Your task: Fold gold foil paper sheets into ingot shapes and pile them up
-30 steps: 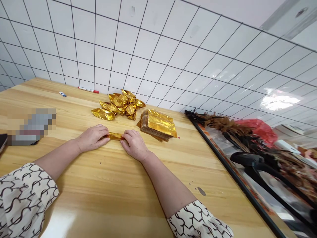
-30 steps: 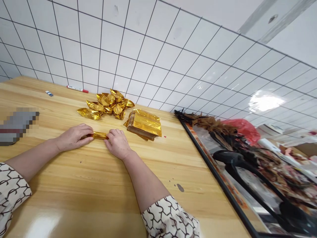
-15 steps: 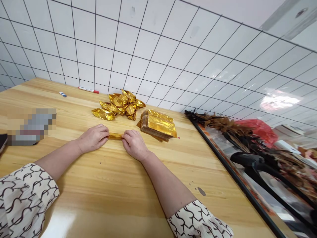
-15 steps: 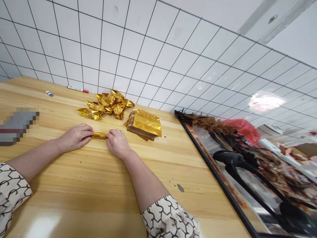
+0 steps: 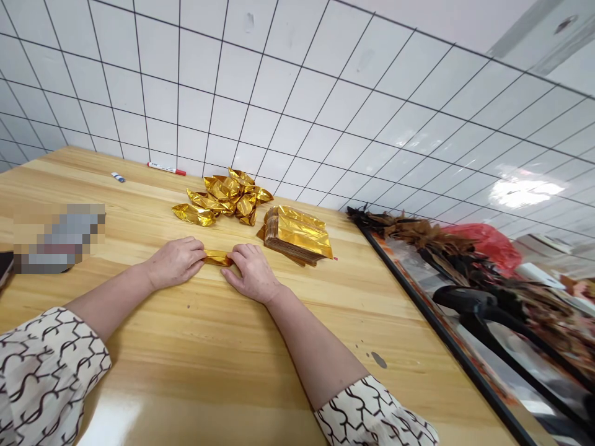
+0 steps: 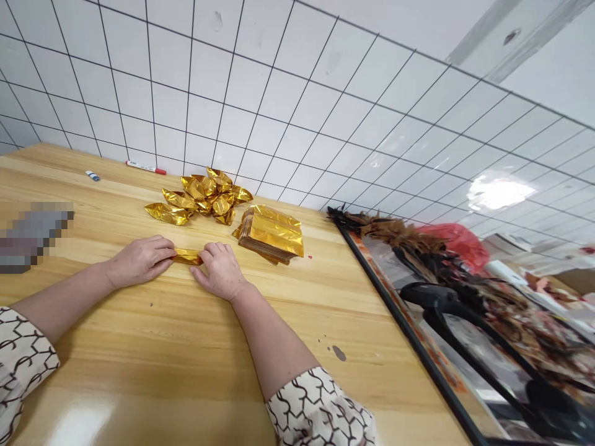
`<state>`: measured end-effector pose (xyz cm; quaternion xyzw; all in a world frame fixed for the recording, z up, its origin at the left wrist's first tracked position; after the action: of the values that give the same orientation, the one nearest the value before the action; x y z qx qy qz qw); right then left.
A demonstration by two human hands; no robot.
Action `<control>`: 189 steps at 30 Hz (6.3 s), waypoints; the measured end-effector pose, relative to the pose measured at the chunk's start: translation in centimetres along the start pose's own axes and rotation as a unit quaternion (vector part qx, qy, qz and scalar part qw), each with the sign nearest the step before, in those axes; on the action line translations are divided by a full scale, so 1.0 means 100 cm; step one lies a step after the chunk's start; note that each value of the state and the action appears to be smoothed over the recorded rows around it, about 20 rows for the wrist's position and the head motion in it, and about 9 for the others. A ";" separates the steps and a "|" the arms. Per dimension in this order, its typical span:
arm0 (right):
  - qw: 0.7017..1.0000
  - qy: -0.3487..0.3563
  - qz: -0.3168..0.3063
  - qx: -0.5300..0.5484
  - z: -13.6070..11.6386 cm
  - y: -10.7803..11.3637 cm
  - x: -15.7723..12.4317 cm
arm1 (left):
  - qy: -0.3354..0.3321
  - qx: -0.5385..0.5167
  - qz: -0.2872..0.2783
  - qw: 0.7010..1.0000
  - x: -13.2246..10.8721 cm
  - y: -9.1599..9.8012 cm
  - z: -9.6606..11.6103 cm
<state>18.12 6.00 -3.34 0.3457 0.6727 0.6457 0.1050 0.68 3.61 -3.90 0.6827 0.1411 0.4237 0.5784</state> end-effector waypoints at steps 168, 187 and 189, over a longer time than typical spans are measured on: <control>0.968 0.033 0.244 0.045 0.006 0.013 -0.006 | 0.108 -0.158 0.127 0.973 -0.003 0.012 -0.032; 0.997 0.021 0.062 -0.033 0.009 -0.004 -0.002 | -0.034 0.025 0.058 0.997 -0.002 0.010 -0.007; 0.998 0.013 0.052 -0.029 0.010 -0.005 -0.002 | -0.034 0.019 0.059 0.998 -0.002 0.010 -0.005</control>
<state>18.70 6.68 -4.02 0.3682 0.6365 0.6738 0.0724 -0.11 3.50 -3.05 0.7147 0.0887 0.4305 0.5441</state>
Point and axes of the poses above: each hand's wrist, its own x-axis towards the middle knuckle, its own y-axis out of the back of the hand, z = x × y, the point moved 4 cm from there along x, towards the middle knuckle, and after that the axes turned 4 degrees about x, right-handed, at the moved point
